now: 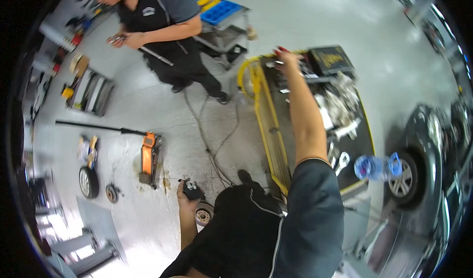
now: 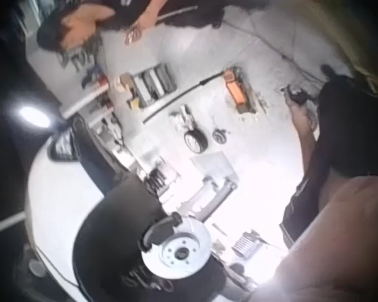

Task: The recorder is shown replacing brake pads on a vehicle, which involves using tools to remove and install the pads into the caliper.

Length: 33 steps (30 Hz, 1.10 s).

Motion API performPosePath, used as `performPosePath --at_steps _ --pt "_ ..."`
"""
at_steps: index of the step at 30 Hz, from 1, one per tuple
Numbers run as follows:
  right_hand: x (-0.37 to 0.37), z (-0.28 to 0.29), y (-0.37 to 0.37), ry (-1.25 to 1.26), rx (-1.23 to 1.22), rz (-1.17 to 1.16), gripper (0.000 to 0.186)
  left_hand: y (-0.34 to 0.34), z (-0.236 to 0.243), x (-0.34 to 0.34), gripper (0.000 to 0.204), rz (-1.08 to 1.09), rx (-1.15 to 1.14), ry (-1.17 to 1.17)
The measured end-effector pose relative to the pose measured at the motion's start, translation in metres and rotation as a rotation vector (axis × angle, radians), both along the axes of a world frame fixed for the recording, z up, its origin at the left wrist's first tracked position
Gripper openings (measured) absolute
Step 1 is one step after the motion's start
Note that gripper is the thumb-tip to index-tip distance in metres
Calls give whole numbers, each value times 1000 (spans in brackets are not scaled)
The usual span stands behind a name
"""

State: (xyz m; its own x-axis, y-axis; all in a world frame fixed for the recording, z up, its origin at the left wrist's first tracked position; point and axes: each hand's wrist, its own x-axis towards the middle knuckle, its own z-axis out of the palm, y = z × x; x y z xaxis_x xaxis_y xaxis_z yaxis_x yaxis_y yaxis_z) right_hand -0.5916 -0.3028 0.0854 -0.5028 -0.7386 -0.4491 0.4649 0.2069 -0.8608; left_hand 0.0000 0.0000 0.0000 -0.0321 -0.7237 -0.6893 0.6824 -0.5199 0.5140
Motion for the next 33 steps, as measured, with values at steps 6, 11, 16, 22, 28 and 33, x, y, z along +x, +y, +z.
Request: performPosePath --at_steps 6,11,16,22,28,33 --pt "-98 -93 -45 557 335 448 47 19 12 3 36 168 48 93" --pt "-107 -96 -47 -137 14 210 37 20 48 -1 36 173 -19 156" --pt "-31 -49 30 49 -112 151 30 11 88 2 38 183 -73 168" --pt "121 34 194 -234 -432 214 28 15 106 9 55 56 -94 50" --pt "293 44 299 -533 245 815 41 39 121 24 66 47 -208 44" --pt "369 81 328 -347 52 1020 39 56 130 57 75 -24 -115 187"
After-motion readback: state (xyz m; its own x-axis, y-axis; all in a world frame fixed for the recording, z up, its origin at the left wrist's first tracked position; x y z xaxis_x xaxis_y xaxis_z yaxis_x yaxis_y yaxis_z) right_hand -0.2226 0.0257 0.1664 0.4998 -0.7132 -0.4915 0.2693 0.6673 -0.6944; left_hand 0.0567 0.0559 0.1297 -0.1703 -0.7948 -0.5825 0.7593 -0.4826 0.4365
